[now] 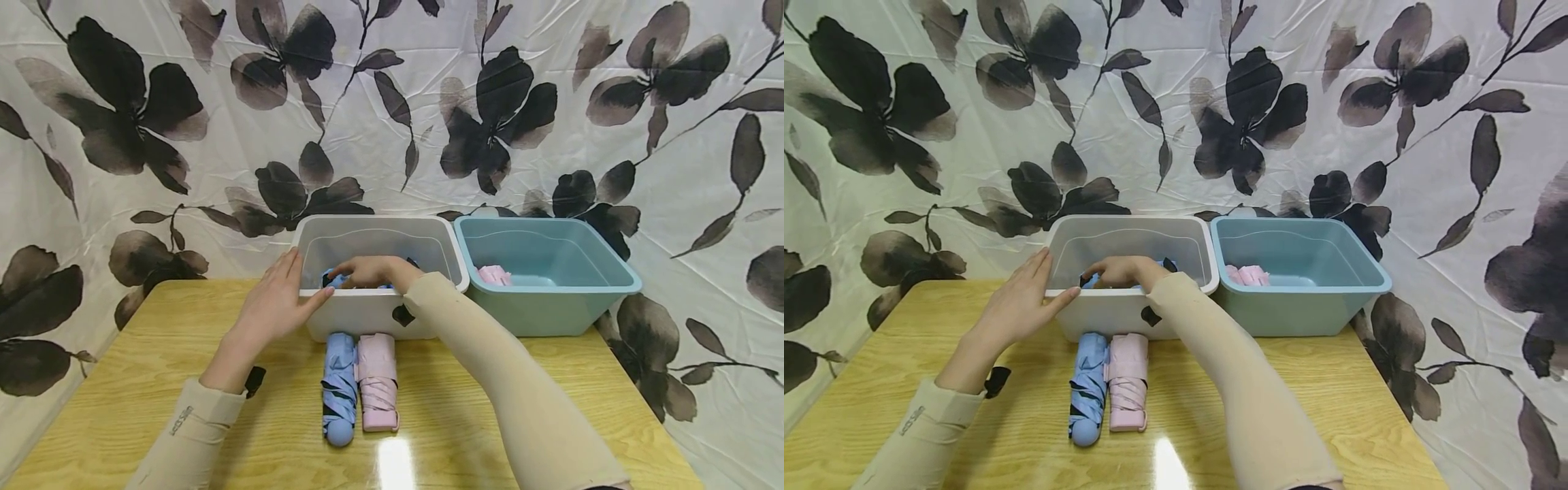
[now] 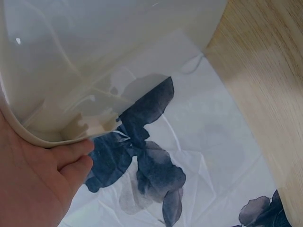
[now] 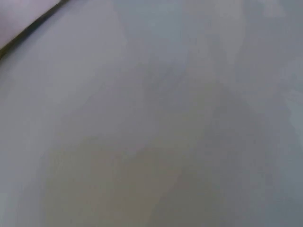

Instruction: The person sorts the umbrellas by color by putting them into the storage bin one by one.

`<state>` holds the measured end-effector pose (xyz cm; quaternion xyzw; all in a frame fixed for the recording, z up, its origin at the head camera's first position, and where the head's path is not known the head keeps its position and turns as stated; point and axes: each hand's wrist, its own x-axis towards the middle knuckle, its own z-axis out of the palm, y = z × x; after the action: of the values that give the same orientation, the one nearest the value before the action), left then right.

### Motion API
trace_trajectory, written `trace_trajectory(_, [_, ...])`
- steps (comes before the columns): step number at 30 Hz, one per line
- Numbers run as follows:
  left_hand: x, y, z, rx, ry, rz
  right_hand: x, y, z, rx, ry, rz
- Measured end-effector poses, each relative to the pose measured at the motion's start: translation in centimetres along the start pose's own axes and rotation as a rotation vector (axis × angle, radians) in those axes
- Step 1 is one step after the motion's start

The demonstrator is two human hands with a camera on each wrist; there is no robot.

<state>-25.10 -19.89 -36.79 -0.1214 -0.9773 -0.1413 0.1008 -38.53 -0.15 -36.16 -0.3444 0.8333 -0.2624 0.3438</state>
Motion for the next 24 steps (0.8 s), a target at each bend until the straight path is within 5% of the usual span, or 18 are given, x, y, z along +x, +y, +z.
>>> trace_trajectory(8, [0.0, 0.2, -0.1, -0.004, -0.01, -0.011, -1.7, -0.9, -0.2, 0.172, 0.105, -0.042])
trace_trajectory(24, [0.1, -0.2, -0.1, -0.011, 0.004, -0.007, -11.1, -3.3, 1.6, 0.409, 0.362, -0.39])
